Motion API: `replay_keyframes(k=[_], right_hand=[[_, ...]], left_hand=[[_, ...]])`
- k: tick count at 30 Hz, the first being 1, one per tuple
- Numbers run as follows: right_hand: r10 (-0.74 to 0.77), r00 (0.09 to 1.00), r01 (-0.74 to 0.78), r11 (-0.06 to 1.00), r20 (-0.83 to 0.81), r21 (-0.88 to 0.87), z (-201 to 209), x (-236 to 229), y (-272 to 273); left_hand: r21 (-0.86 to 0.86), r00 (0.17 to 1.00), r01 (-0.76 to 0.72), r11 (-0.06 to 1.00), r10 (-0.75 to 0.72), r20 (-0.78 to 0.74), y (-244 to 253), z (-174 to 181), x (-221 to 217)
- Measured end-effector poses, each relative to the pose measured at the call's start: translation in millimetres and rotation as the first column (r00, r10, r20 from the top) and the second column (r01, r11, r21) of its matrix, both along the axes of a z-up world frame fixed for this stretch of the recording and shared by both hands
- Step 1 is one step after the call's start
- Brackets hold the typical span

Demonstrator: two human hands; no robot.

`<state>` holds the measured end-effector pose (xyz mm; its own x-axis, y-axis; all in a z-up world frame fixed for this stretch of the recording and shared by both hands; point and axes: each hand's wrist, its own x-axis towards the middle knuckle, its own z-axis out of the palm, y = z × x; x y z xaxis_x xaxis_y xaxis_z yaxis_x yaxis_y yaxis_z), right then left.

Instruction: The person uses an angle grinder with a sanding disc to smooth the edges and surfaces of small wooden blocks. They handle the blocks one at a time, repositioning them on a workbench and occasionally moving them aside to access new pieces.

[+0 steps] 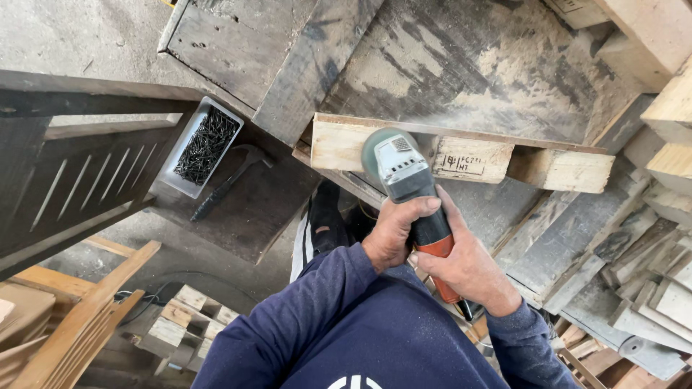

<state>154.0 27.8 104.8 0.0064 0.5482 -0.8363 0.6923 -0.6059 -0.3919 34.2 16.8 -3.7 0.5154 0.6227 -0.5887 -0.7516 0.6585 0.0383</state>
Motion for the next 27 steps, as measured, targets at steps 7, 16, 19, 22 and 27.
replay_keyframes(k=[7, 16, 19, 22, 27], right_hand=[[0.007, 0.999, -0.002, 0.993, -0.043, 0.121, -6.7, 15.1, -11.1], [-0.077, 0.996, 0.08, 0.993, -0.033, 0.085, -6.0, 19.8, -14.4], [-0.107, 0.994, 0.111, 0.987, -0.036, 0.118, -5.2, 20.3, -17.2], [-0.156, 0.986, 0.163, 0.977, -0.058, 0.14, -5.2, 19.5, -23.0], [-0.115, 0.993, 0.116, 0.992, -0.041, 0.042, -4.5, 12.9, -39.1]], left_hand=[[0.018, 1.0, 0.024, 1.0, -0.024, 0.004, -1.3, -4.8, 14.3], [0.039, 0.995, 0.095, 0.995, -0.096, 0.011, -0.1, -7.7, 21.0], [0.061, 0.994, 0.103, 0.993, -0.105, 0.034, 4.8, -8.4, 27.0], [0.049, 0.99, 0.136, 0.99, -0.137, 0.025, 5.2, -6.8, 28.9], [0.058, 0.996, 0.084, 0.995, -0.085, 0.018, -19.5, 5.0, 12.1]])
